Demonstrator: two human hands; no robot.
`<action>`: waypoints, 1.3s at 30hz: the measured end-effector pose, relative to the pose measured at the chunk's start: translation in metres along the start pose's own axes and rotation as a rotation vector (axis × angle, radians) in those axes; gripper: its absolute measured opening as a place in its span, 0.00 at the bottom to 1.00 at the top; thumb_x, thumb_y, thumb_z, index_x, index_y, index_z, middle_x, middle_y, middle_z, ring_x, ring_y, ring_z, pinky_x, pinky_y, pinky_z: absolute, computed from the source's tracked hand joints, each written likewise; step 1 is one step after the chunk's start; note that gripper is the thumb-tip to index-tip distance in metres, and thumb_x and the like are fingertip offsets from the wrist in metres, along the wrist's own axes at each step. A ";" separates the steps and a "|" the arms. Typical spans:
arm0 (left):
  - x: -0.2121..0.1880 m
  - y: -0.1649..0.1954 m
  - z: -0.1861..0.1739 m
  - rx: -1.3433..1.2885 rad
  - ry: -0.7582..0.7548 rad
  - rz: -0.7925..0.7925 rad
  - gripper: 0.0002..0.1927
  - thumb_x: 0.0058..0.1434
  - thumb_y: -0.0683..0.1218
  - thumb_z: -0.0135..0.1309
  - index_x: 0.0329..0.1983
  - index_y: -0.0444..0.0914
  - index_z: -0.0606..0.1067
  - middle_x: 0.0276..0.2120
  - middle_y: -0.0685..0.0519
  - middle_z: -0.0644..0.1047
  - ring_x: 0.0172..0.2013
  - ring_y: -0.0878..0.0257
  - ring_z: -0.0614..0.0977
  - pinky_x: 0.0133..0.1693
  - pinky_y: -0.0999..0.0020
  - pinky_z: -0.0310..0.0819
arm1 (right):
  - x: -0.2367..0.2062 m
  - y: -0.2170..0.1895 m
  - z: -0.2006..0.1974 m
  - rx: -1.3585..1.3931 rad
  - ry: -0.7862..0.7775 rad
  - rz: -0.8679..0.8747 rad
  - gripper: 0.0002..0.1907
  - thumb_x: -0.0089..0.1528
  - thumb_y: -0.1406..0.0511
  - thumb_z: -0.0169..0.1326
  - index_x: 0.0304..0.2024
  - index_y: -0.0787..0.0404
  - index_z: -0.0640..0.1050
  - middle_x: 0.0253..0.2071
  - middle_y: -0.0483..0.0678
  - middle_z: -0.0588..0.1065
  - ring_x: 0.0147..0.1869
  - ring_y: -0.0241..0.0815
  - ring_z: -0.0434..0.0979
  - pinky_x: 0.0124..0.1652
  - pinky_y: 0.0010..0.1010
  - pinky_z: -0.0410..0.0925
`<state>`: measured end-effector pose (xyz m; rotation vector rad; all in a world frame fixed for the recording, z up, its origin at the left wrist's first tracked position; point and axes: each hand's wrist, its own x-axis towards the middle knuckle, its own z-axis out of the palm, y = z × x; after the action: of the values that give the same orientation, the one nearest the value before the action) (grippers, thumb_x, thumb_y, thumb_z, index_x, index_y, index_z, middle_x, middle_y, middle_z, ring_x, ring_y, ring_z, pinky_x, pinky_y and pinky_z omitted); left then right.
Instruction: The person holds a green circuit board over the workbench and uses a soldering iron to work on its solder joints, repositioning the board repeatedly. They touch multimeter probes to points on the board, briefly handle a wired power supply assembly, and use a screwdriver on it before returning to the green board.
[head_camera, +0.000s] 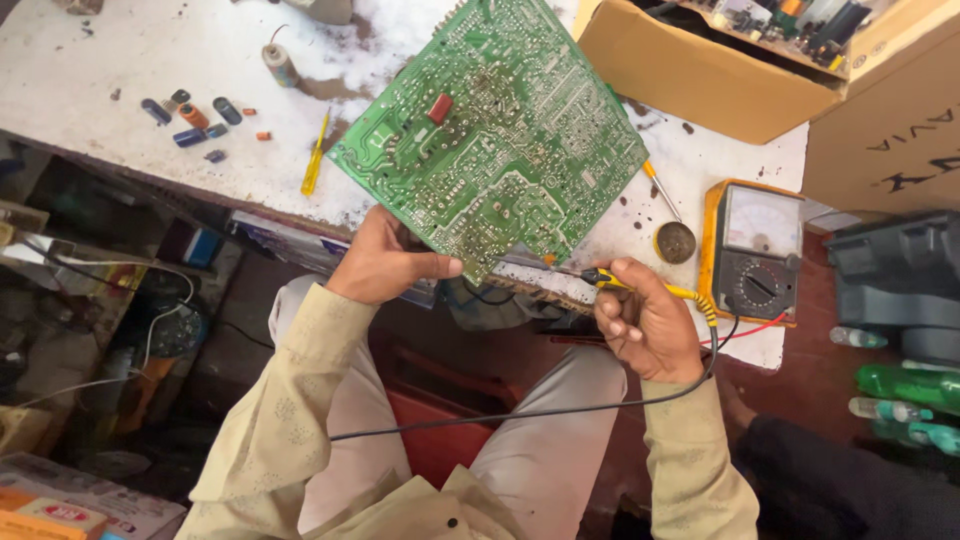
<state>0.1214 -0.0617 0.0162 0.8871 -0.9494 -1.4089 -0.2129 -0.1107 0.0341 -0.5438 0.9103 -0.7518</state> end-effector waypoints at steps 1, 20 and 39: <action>0.000 -0.001 -0.001 0.012 -0.004 0.015 0.34 0.48 0.28 0.65 0.61 0.30 0.70 0.53 0.49 0.80 0.52 0.61 0.81 0.57 0.64 0.77 | 0.002 -0.002 0.001 -0.032 0.009 -0.011 0.14 0.67 0.60 0.52 0.48 0.64 0.76 0.22 0.49 0.70 0.21 0.37 0.66 0.17 0.19 0.56; -0.013 -0.004 0.000 0.056 0.026 -0.078 0.27 0.51 0.31 0.65 0.55 0.31 0.73 0.40 0.52 0.83 0.34 0.67 0.82 0.32 0.71 0.79 | -0.050 0.023 0.026 -0.512 0.047 -0.571 0.13 0.68 0.64 0.53 0.46 0.71 0.77 0.24 0.51 0.73 0.21 0.37 0.66 0.21 0.23 0.56; -0.022 -0.004 0.010 0.096 -0.019 -0.012 0.29 0.54 0.30 0.62 0.59 0.32 0.70 0.44 0.49 0.81 0.38 0.65 0.82 0.30 0.71 0.78 | -0.095 0.112 -0.056 0.427 0.512 -0.558 0.11 0.67 0.61 0.55 0.47 0.61 0.76 0.26 0.45 0.71 0.25 0.33 0.67 0.23 0.19 0.60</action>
<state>0.1116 -0.0387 0.0166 0.9534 -1.0342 -1.3930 -0.2598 0.0267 -0.0255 -0.2176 1.0324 -1.6004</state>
